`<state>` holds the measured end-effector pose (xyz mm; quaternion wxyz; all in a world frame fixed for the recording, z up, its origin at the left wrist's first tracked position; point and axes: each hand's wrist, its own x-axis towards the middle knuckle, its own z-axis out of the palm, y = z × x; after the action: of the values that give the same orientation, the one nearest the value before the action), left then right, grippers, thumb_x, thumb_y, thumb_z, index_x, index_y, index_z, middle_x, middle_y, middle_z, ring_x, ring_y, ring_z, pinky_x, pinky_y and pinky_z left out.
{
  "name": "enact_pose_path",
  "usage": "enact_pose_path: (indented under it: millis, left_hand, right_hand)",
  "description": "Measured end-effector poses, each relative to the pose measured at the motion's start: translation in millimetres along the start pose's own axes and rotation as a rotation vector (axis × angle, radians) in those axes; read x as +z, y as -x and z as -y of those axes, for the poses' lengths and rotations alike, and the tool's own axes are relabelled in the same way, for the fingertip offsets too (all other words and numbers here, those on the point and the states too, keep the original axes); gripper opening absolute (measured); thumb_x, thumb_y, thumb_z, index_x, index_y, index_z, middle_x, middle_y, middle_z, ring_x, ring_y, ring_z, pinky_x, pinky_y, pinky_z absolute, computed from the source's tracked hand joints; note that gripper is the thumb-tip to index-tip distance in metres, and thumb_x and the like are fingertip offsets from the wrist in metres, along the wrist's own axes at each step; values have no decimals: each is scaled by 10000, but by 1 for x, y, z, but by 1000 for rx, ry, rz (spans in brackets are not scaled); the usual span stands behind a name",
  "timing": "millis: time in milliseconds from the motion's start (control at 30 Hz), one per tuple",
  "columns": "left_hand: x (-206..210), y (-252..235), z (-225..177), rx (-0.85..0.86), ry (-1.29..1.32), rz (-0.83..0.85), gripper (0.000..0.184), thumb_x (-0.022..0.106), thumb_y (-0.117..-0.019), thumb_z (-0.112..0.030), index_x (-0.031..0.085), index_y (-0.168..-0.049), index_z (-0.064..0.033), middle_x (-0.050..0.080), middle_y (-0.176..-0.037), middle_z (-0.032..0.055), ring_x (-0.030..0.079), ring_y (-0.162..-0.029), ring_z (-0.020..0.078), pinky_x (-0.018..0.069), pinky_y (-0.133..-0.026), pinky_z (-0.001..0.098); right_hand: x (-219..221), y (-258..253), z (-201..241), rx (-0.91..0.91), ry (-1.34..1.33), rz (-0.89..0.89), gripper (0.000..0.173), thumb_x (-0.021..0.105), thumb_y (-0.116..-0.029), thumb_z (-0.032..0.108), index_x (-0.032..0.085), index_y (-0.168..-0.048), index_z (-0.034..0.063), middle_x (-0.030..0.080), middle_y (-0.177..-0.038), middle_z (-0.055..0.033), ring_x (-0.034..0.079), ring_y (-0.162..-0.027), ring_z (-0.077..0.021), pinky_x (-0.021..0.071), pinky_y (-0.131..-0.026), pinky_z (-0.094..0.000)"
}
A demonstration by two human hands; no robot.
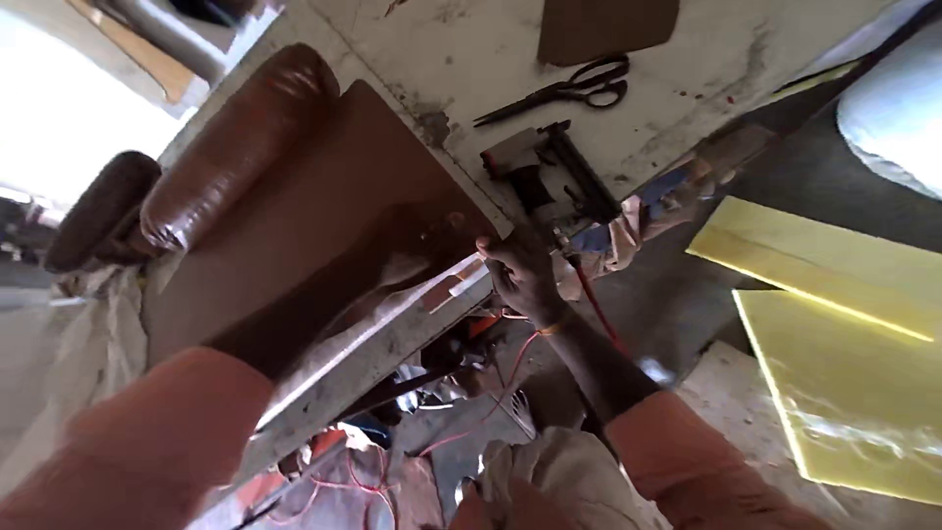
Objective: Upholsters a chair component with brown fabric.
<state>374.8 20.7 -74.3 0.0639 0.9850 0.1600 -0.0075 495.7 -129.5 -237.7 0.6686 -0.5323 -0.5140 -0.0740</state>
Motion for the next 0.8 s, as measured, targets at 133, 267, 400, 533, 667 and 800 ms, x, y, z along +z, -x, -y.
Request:
enact_pose_path:
  millis: [133, 267, 400, 533, 667, 800]
  left_hand:
    - [14, -23, 16, -3, -104, 44, 586, 286, -1069, -544, 398, -1583, -285, 347, -1640, 136, 242, -1547, 350, 204, -1224, 618]
    - [27, 0, -16, -10, -61, 36, 549, 179, -1091, -508, 297, -1613, -387, 163, -1719, 76, 67, -1590, 338, 54, -1194, 729]
    - [27, 10, -46, -123, -146, 130, 579, 116, -1066, -563, 233, -1619, -436, 100, -1733, 32, 3, -1588, 364, 50, -1124, 820]
    - [29, 11, -51, -101, -198, 120, 553, 183, -1072, -547, 236, -1613, -448, 135, -1725, 70, 45, -1573, 436, 96, -1069, 862]
    - [28, 9, -55, -77, -268, 158, 567, 284, -1063, -540, 310, -1602, -368, 141, -1714, 138, 77, -1553, 492, 151, -1054, 861]
    - [31, 12, -56, -79, -270, 140, 535, 330, -1066, -520, 374, -1570, -348, 145, -1715, 132, 101, -1547, 501, 162, -1048, 863]
  right_hand:
    - [1, 3, 6, 34, 20, -27, 178, 652, -932, 75, 772, -1062, 95, 573, -804, -77, 556, -743, -141, 493, -661, -244]
    - [8, 5, 2, 39, -31, -93, 143, 657, -945, 93, 762, -1041, 103, 563, -816, -71, 553, -763, -120, 487, -685, -210]
    - [12, 9, 1, 30, -70, -146, 98, 663, -943, 90, 740, -1003, 88, 560, -829, -84, 553, -764, -125, 491, -677, -217]
    - [11, 10, 2, 65, -111, -145, 37, 671, -926, 92, 697, -938, 68, 558, -826, -81, 550, -758, -118, 487, -687, -203]
    - [6, 8, 8, 143, -147, -95, 47, 636, -922, 85, 600, -903, 60, 534, -828, -68, 535, -708, -97, 486, -637, -182]
    - [-24, 9, 15, 186, -210, 79, 51, 634, -927, 92, 651, -958, 55, 606, -902, -62, 592, -826, -100, 529, -738, -213]
